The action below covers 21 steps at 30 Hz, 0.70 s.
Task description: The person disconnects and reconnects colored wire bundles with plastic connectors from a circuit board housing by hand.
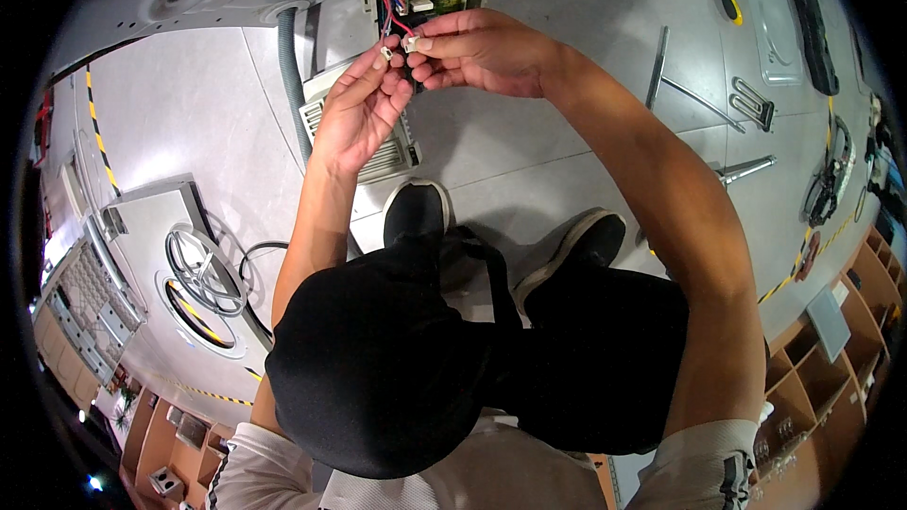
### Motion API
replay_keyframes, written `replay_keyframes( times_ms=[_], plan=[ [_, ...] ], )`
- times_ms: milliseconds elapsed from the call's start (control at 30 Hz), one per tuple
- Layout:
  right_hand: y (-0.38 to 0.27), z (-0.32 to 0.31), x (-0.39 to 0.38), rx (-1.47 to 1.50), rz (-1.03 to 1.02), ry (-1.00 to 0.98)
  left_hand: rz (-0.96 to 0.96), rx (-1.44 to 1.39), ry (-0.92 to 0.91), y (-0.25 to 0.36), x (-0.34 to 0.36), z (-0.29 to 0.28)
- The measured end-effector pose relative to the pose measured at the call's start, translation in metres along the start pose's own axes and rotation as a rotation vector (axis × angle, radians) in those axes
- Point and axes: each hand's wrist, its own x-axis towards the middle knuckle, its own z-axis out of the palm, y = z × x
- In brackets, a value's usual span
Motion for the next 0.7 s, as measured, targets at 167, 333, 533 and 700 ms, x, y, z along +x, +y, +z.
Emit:
replay_keyframes(
  times_ms=[167,333,533,700],
  plan=[
    [0.003,-0.001,0.001,0.052,-0.022,-0.03,-0.011,-0.016,-0.037,0.0,0.001,0.0],
    [0.008,-0.005,0.003,0.134,-0.044,-0.063,-0.026,-0.031,-0.067,0.001,0.002,0.001],
    [0.011,-0.004,0.005,0.161,-0.045,-0.092,-0.029,-0.038,-0.04,0.002,0.001,0.003],
    [0.01,-0.009,0.004,0.093,-0.035,-0.071,-0.017,0.039,-0.023,0.003,0.001,0.002]
  ],
)
